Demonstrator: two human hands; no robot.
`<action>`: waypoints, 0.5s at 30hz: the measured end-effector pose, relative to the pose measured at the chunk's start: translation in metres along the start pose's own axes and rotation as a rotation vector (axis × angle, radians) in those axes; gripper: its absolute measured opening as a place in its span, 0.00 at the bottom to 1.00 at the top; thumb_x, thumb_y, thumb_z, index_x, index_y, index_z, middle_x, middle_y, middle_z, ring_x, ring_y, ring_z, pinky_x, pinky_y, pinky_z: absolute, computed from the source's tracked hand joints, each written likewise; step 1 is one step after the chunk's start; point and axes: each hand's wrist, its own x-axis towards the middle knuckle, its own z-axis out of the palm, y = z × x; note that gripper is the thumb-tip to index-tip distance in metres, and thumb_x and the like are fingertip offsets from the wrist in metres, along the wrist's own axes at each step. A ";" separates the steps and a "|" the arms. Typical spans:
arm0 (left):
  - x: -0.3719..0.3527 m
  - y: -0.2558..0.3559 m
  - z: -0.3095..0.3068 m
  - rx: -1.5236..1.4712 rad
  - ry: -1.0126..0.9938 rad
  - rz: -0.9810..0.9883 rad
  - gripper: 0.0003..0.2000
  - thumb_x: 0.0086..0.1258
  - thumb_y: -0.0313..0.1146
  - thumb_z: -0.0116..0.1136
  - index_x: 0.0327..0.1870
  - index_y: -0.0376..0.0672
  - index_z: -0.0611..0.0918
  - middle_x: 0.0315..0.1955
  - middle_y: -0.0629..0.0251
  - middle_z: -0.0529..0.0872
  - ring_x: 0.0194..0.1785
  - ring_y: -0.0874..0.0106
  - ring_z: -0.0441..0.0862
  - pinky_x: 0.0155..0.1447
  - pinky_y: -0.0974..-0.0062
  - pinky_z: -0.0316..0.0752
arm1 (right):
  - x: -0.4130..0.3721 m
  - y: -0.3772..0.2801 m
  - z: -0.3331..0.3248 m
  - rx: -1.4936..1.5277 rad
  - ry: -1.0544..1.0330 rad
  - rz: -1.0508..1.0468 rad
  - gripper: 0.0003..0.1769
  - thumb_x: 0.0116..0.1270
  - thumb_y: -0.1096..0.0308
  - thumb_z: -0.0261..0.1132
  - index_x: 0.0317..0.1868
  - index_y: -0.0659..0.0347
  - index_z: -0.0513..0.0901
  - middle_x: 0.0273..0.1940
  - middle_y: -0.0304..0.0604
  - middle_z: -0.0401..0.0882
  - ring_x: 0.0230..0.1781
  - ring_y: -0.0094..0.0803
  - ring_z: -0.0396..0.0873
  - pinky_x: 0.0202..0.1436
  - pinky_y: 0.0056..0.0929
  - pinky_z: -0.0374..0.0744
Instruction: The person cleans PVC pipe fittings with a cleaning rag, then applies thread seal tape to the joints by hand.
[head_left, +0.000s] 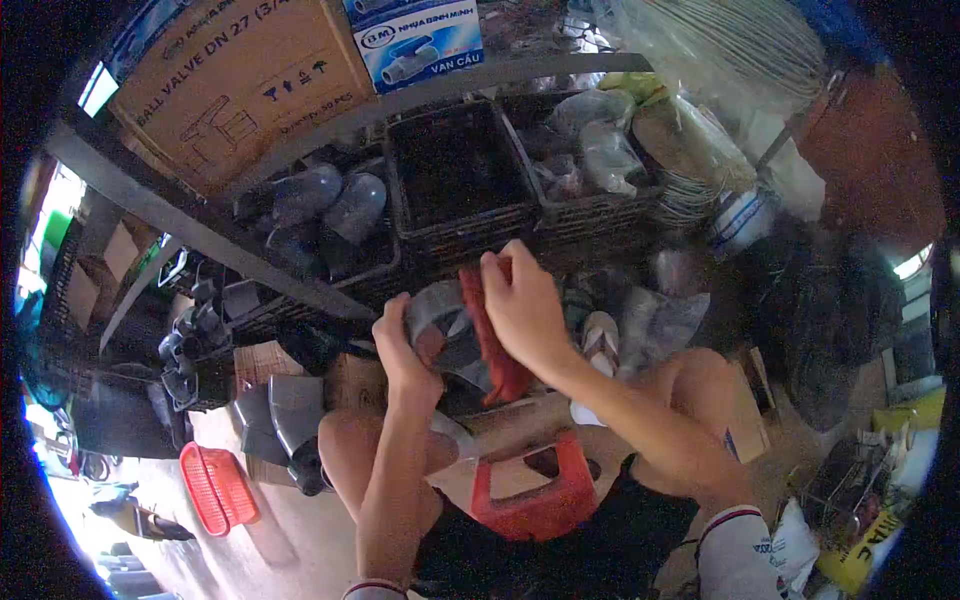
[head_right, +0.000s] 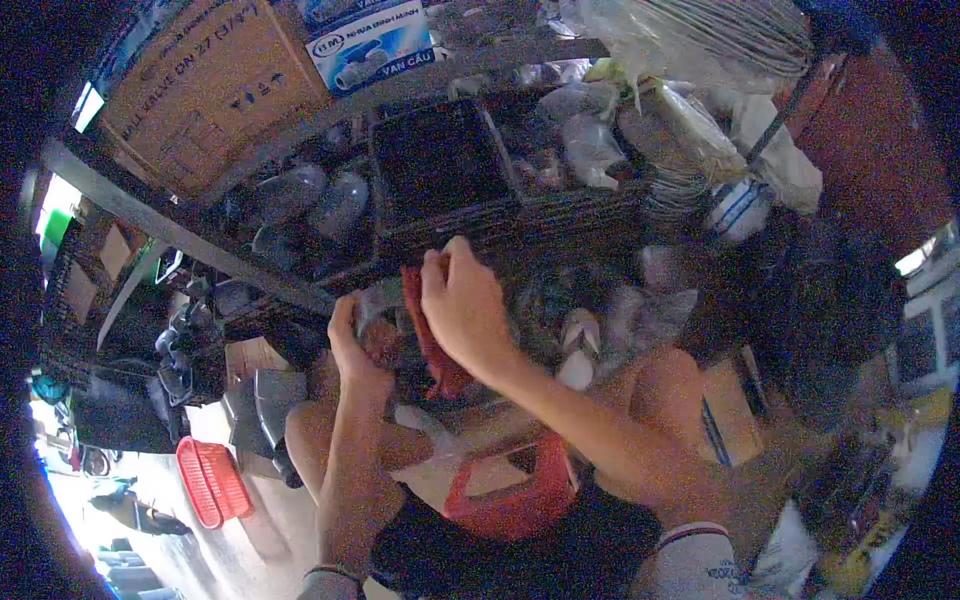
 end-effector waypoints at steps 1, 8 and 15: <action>-0.002 -0.004 0.000 0.025 0.021 0.023 0.11 0.68 0.45 0.55 0.33 0.47 0.80 0.27 0.72 0.76 0.28 0.78 0.73 0.28 0.78 0.67 | 0.003 0.005 0.000 0.003 0.009 -0.009 0.17 0.73 0.58 0.57 0.36 0.67 0.75 0.29 0.60 0.80 0.34 0.60 0.80 0.39 0.52 0.75; 0.001 -0.010 0.004 -0.121 0.052 0.031 0.14 0.72 0.46 0.50 0.26 0.51 0.75 0.18 0.75 0.70 0.19 0.79 0.64 0.23 0.78 0.58 | 0.000 -0.003 -0.002 0.105 -0.012 0.086 0.18 0.73 0.58 0.56 0.37 0.67 0.76 0.33 0.63 0.81 0.39 0.63 0.80 0.44 0.54 0.75; -0.012 -0.020 0.008 -0.297 -0.229 -0.202 0.23 0.72 0.47 0.45 0.13 0.55 0.63 0.09 0.77 0.60 0.13 0.77 0.54 0.21 0.77 0.51 | 0.025 0.012 -0.016 0.021 0.047 -0.038 0.20 0.72 0.54 0.59 0.37 0.67 0.79 0.33 0.61 0.82 0.38 0.59 0.81 0.41 0.47 0.76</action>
